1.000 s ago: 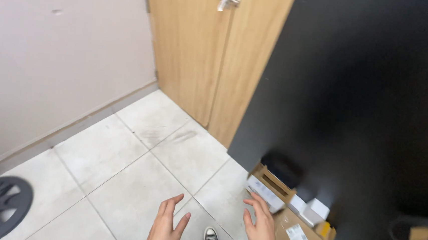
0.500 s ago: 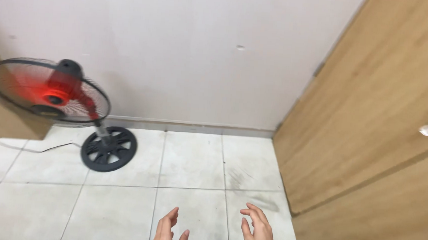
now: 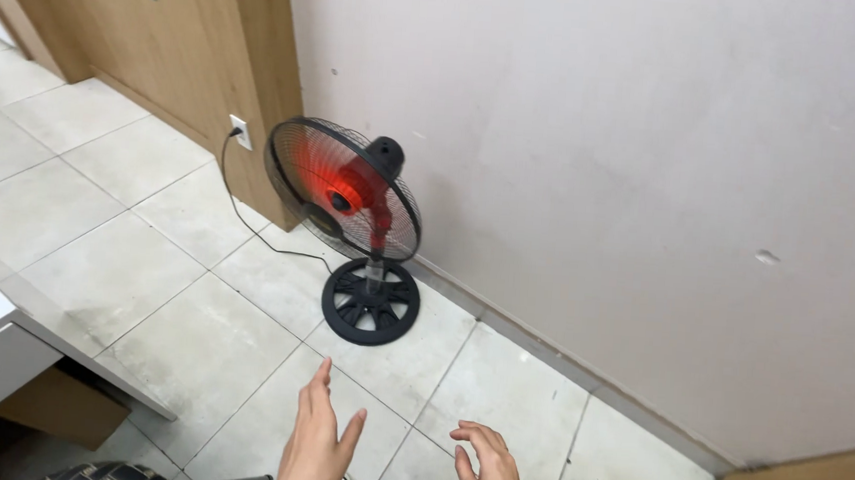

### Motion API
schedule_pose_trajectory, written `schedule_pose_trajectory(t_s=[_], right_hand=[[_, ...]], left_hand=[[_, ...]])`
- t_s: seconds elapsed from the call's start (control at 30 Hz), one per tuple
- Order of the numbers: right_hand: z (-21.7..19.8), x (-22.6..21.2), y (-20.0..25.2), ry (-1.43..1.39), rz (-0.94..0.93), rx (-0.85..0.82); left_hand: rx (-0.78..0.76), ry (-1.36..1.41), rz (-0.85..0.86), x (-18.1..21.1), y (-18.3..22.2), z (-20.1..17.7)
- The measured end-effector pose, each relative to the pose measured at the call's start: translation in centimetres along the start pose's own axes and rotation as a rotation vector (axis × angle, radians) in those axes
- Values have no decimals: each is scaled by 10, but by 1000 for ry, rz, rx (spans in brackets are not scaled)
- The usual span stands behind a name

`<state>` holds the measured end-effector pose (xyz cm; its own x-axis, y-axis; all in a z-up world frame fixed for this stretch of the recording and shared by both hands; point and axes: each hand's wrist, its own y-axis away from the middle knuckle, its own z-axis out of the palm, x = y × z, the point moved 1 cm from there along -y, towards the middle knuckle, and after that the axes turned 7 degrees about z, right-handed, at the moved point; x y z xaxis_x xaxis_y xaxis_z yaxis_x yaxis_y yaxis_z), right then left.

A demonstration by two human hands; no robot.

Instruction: Moving packaged items from a display shelf to a production workbench.

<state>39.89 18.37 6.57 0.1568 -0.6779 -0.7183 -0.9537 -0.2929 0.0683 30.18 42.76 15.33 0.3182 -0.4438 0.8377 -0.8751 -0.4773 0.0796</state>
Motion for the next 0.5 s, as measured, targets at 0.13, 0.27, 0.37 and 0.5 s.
schedule_pose_trajectory(t_s=[0.13,0.27,0.37,0.5], right_hand=[[35,-66,-84,14,-122,-66],[57,-166,-160,-39,-227,-149],[88,-219,-205,-65,-211,-256],[142,-265,-267,-104,-458,-291]], left_hand=[[146,-117,46,4,-62,-70],[285,-130,68,-50,-123,-106],[206,-126,-160,-96,-158,-124],[270,-94,-220,-159,-192,-142]])
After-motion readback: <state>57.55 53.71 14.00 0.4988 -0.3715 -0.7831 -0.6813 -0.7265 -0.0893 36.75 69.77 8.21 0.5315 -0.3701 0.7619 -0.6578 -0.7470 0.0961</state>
